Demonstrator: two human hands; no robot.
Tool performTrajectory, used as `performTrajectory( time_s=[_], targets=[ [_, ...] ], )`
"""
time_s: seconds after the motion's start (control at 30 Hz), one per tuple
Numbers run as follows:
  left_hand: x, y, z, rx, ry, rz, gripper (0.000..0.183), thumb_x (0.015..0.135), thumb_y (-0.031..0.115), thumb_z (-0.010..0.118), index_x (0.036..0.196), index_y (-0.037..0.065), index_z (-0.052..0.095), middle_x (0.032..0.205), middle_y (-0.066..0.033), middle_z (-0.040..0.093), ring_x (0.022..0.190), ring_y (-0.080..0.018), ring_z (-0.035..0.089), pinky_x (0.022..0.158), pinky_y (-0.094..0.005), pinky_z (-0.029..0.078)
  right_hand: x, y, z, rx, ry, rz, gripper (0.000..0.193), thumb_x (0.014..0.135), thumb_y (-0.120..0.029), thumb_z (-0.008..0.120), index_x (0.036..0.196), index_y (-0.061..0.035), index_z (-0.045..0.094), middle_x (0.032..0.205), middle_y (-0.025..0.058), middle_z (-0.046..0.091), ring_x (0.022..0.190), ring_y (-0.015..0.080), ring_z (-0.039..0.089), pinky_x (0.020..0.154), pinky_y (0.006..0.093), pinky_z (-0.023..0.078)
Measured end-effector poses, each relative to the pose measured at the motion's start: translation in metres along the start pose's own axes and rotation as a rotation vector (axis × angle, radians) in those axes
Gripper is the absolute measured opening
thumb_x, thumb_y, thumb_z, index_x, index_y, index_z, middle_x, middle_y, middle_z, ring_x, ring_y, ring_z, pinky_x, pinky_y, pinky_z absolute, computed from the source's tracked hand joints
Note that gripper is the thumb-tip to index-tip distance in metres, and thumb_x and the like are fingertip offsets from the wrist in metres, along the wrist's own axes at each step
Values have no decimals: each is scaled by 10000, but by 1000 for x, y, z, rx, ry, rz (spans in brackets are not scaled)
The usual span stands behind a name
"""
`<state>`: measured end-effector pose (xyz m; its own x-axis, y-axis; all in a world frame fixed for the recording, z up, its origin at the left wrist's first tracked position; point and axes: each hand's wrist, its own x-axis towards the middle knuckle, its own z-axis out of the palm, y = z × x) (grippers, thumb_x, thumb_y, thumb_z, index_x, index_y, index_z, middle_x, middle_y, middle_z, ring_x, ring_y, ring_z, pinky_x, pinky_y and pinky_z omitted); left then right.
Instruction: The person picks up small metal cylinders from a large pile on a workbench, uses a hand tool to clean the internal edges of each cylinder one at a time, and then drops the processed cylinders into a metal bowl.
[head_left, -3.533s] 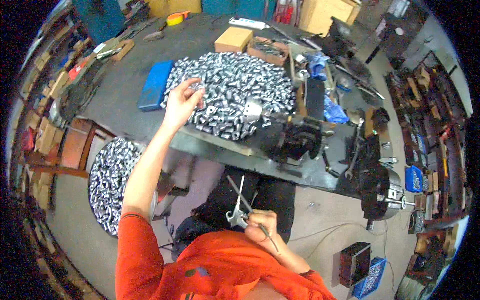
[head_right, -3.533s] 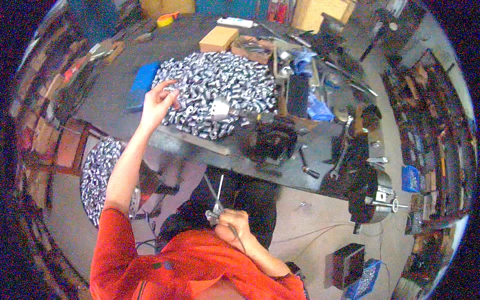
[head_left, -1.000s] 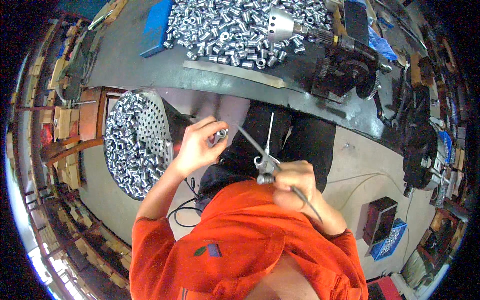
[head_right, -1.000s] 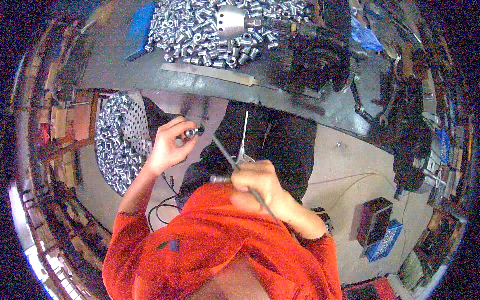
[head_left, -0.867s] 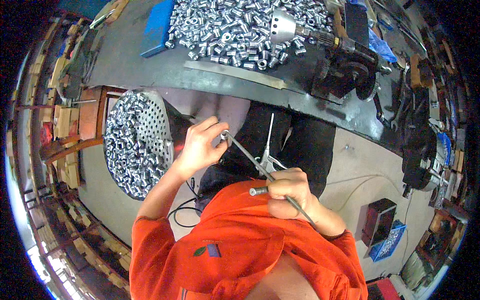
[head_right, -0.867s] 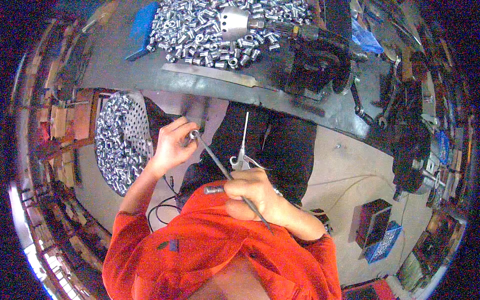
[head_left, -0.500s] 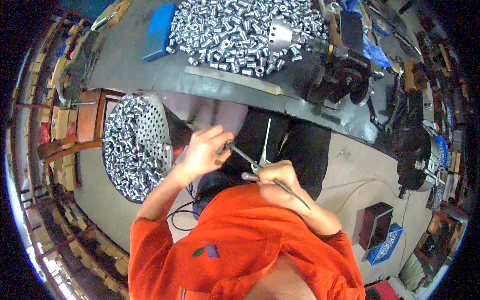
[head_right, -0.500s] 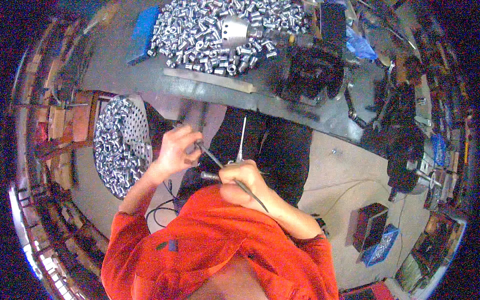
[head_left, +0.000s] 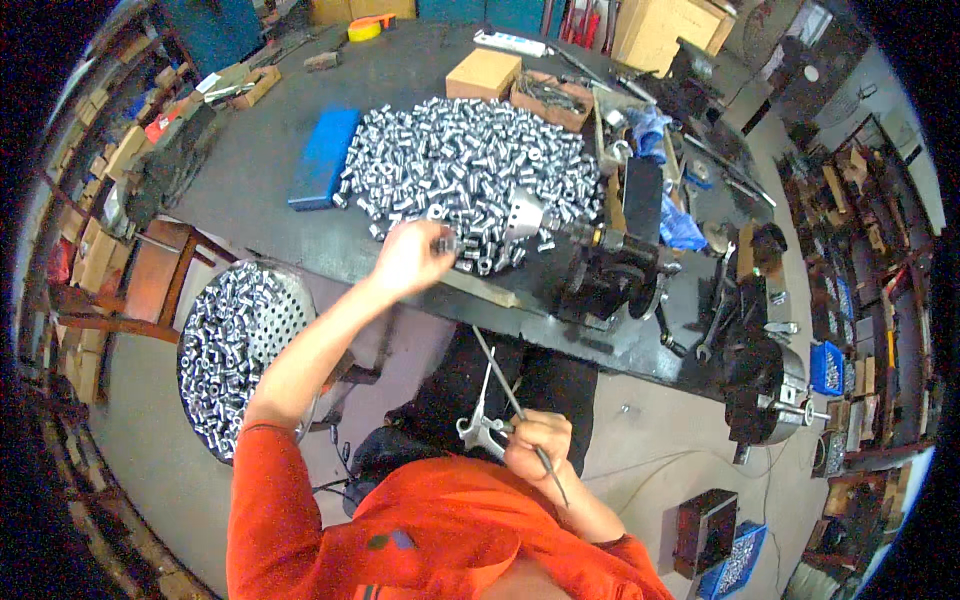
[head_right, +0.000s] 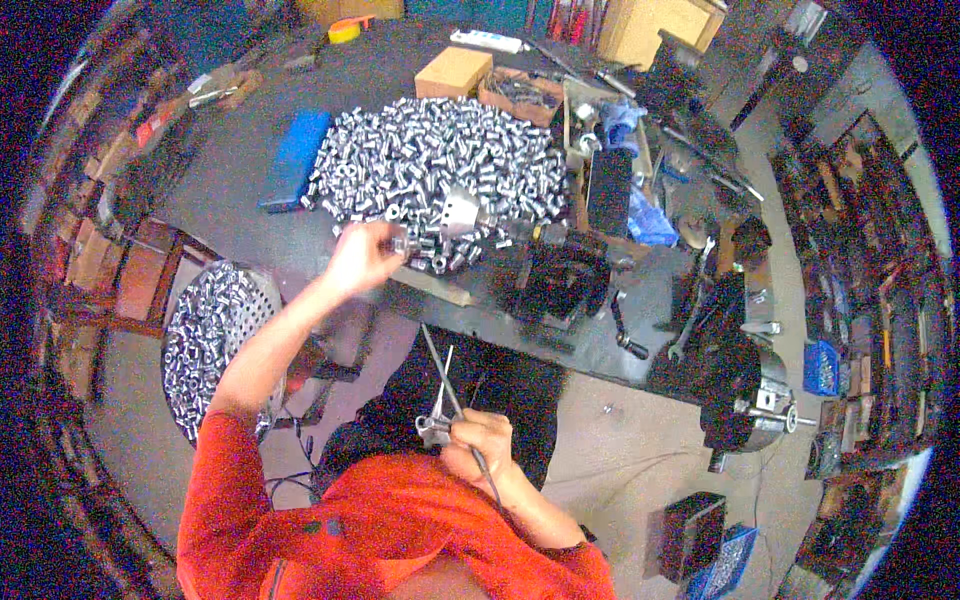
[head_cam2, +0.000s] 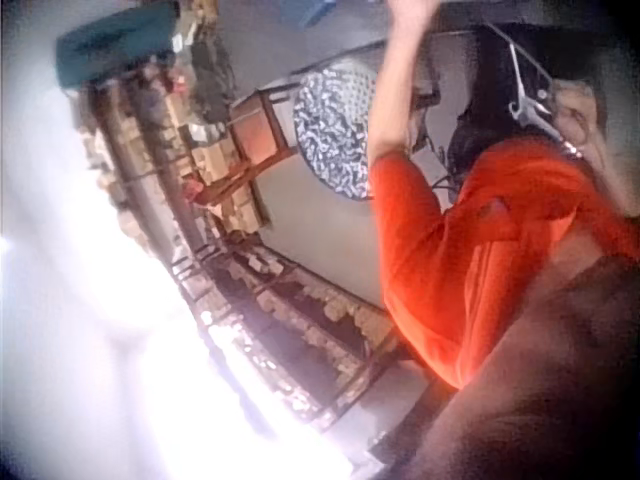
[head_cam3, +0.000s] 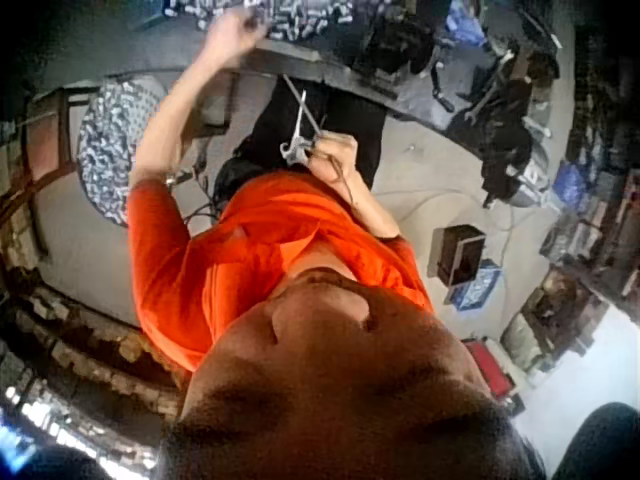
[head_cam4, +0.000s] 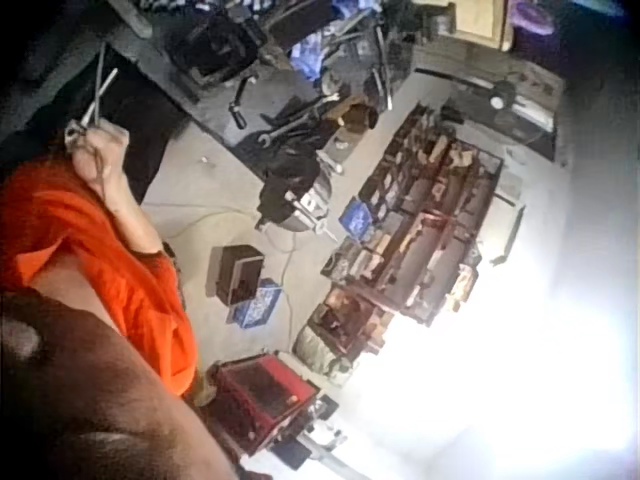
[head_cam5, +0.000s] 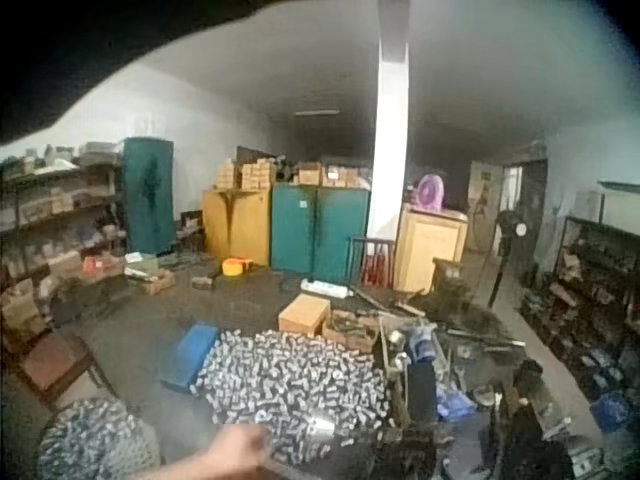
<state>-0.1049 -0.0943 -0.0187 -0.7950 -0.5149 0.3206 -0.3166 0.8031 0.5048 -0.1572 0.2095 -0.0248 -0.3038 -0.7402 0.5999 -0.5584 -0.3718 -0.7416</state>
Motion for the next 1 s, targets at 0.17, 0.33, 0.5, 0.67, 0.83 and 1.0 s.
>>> performTrajectory(
  time_s=[0.17, 0.33, 0.5, 0.67, 0.83, 1.0],
  targets=[
    [73, 16, -39, -940, 214, -106, 456, 824, 78, 622, 1218, -77, 453, 809, -84, 628, 589, -105, 574, 557, -240, 465, -2, -10, 3, 84, -49, 116, 280, 592, 0, 545, 517, -57, 282, 507, 62, 375, 380, 198, 373, 368, 295, 268],
    [13, -3, -67, -726, 133, -134, 380, 848, 150, 628, 1158, -43, 524, 681, -52, 612, 573, -89, 549, 549, -256, 464, 3, -16, 6, 160, -60, 167, 255, 594, -31, 528, 516, -57, 287, 503, 70, 361, 383, 198, 377, 374, 300, 265],
    [-71, -52, -120, 54, 188, -253, 320, 775, 191, 664, 1053, 39, 621, 545, -132, 466, 480, -140, 477, 486, -365, 378, -16, -6, 24, 35, 32, 192, 315, 569, 80, 534, 507, -71, 264, 478, 49, 353, 389, 152, 346, 386, 273, 236],
    [-200, -72, -160, -128, 98, -608, 334, 702, 45, 559, 1027, 12, 629, 571, -77, 598, 531, -149, 585, 547, -289, 469, -14, -9, 27, 62, -44, 241, 273, 586, -3, 547, 513, -74, 293, 499, 43, 419, 419, 146, 401, 404, 247, 274],
    [-287, -77, -154, 437, -316, -462, 309, 695, 218, 685, 966, 77, 638, 896, -133, 649, 838, -334, 618, 739, -420, 502, -3, -12, 29, 191, -143, 221, 276, 609, -33, 555, 532, -66, 293, 513, 52, 410, 436, 146, 399, 417, 244, 277],
    [-290, -86, -137, 484, -281, -572, 275, 685, 295, 684, 881, 102, 668, 791, -148, 643, 787, -332, 628, 695, -426, 505, -1, -21, 31, 182, -140, 265, 309, 567, 85, 528, 509, -71, 267, 496, 24, 369, 431, 120, 358, 419, 246, 239]
  ],
)
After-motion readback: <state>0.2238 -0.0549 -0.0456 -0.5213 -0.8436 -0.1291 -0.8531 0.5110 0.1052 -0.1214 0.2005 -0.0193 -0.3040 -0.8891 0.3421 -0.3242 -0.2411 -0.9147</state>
